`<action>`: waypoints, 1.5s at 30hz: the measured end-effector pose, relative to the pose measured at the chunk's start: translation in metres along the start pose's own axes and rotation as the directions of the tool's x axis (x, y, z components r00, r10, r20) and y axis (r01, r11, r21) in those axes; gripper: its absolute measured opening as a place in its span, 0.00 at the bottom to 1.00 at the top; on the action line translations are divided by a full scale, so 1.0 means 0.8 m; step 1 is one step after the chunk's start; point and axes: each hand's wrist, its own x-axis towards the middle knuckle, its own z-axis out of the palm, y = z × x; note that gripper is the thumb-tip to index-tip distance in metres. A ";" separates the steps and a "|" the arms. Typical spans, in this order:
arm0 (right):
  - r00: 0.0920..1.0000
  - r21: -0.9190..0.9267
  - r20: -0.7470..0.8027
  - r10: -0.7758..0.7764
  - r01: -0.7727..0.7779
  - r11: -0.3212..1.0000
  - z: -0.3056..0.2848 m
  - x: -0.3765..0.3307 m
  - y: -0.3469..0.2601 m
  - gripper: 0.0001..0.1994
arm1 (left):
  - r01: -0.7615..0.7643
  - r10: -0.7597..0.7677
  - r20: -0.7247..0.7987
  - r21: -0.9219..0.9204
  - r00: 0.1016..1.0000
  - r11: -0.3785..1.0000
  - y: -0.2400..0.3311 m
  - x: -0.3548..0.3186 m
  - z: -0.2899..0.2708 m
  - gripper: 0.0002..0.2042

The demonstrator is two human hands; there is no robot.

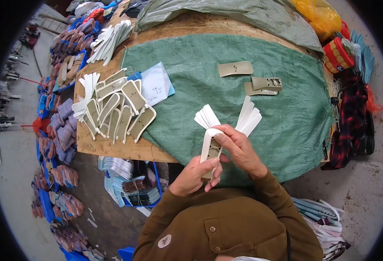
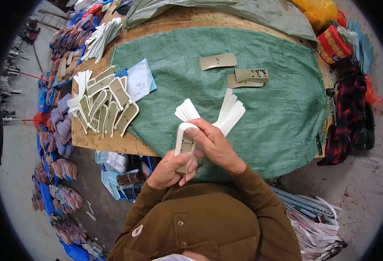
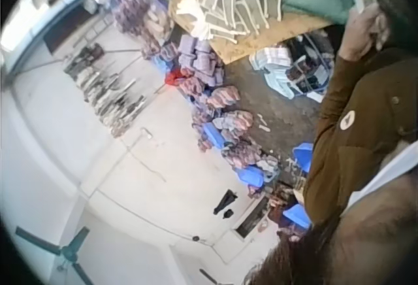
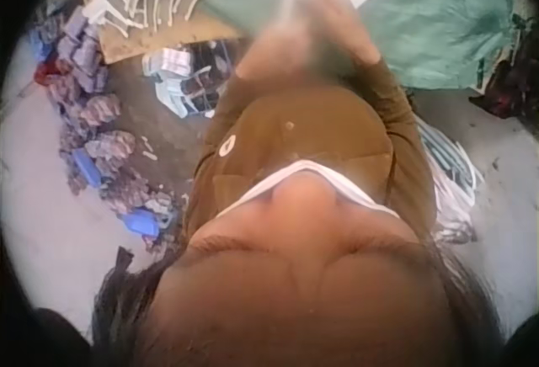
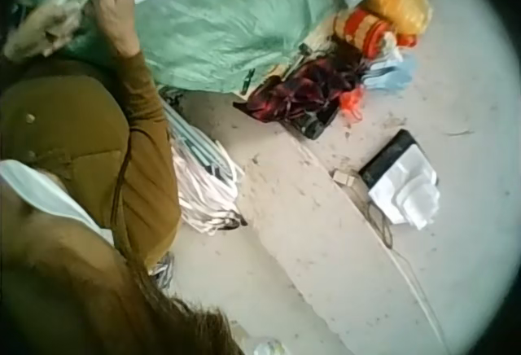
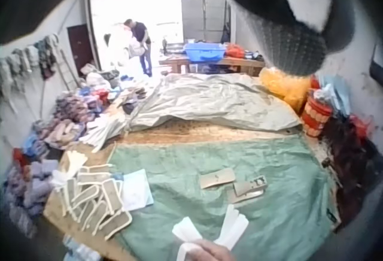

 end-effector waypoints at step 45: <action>0.846 -0.989 -0.037 -0.532 0.044 0.138 -0.244 0.042 -0.040 0.26 | -0.273 0.275 -0.003 -0.131 0.961 0.953 0.004 0.085 0.017 0.20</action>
